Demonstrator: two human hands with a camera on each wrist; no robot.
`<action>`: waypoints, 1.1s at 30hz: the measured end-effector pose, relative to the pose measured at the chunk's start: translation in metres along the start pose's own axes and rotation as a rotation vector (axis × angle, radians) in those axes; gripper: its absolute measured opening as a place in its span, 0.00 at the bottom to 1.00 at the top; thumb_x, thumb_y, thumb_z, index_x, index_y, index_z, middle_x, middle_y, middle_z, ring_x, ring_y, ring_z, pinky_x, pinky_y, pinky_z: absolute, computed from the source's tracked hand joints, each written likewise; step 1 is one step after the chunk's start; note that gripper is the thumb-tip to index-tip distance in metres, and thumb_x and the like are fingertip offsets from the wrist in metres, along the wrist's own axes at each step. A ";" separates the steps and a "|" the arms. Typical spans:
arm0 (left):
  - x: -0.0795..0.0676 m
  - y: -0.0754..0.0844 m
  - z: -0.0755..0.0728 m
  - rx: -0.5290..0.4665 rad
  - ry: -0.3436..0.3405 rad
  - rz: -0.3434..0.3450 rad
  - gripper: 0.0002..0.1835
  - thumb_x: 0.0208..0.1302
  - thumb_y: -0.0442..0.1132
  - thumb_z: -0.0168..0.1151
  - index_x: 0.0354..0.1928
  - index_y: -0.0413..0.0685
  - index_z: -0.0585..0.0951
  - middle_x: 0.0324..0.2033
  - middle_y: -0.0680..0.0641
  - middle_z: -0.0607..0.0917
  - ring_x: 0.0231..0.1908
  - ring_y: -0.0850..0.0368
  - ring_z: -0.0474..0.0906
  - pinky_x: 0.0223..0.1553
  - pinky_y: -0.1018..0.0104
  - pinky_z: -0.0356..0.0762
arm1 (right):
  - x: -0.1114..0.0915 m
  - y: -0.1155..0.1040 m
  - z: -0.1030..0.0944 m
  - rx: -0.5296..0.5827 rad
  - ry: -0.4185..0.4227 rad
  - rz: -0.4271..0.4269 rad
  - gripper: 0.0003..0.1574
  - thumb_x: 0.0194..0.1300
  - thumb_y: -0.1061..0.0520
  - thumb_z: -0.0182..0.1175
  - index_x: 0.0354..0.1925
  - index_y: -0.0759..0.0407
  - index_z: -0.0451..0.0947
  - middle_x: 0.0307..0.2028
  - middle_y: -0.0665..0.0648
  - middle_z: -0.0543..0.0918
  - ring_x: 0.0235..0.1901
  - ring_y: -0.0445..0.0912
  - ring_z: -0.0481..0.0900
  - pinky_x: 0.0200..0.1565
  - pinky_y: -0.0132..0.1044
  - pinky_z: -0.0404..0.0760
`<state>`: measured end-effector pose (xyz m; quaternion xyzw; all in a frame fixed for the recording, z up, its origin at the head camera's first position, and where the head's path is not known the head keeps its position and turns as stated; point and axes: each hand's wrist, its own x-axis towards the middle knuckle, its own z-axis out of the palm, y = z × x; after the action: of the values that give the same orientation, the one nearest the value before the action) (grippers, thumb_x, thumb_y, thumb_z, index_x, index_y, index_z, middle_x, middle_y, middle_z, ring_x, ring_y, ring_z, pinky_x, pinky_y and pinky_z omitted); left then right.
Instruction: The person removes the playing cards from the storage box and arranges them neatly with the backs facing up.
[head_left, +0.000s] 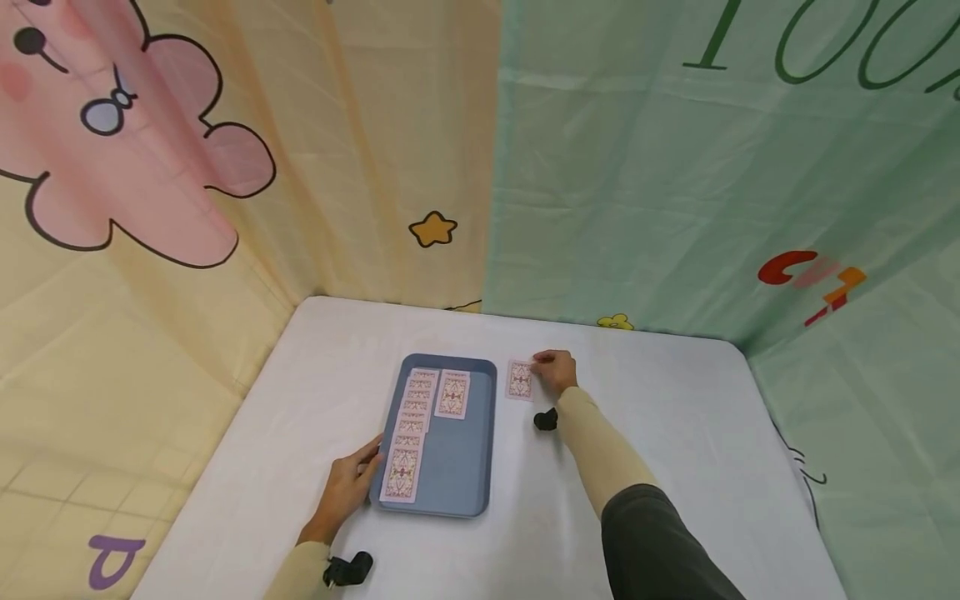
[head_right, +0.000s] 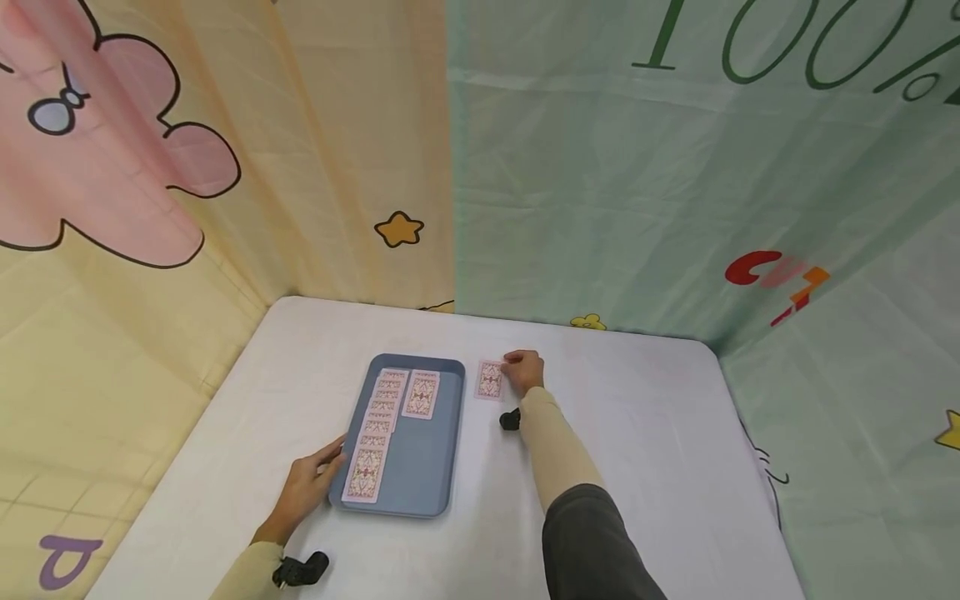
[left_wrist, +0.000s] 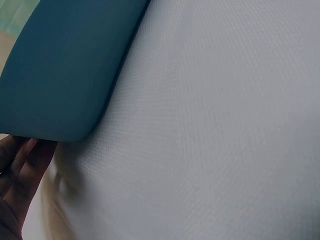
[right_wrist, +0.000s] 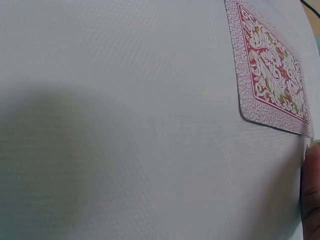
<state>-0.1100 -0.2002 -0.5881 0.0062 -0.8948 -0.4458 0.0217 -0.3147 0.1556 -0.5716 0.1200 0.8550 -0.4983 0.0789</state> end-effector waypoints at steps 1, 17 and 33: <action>0.000 0.000 0.000 -0.001 0.000 -0.002 0.21 0.68 0.34 0.59 0.62 0.36 0.74 0.45 0.36 0.85 0.43 0.48 0.83 0.44 0.56 0.79 | 0.000 0.001 0.000 0.003 0.003 -0.002 0.14 0.61 0.66 0.64 0.47 0.67 0.82 0.47 0.64 0.82 0.50 0.55 0.75 0.56 0.47 0.72; -0.001 0.000 -0.001 -0.023 -0.001 0.010 0.21 0.68 0.33 0.58 0.61 0.34 0.75 0.45 0.35 0.84 0.40 0.48 0.83 0.38 0.63 0.80 | -0.044 -0.009 0.013 0.094 0.019 -0.121 0.16 0.60 0.64 0.65 0.48 0.63 0.82 0.46 0.61 0.81 0.46 0.53 0.78 0.48 0.43 0.78; 0.000 -0.002 -0.002 -0.019 -0.016 0.013 0.20 0.69 0.33 0.57 0.61 0.32 0.74 0.46 0.32 0.83 0.36 0.50 0.82 0.32 0.68 0.78 | -0.088 -0.036 0.037 0.106 -0.059 -0.315 0.17 0.57 0.67 0.68 0.46 0.68 0.82 0.42 0.62 0.83 0.42 0.52 0.80 0.45 0.42 0.80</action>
<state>-0.1098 -0.2031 -0.5886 -0.0035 -0.8907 -0.4543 0.0175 -0.2401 0.0950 -0.5374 -0.0263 0.8332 -0.5521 0.0183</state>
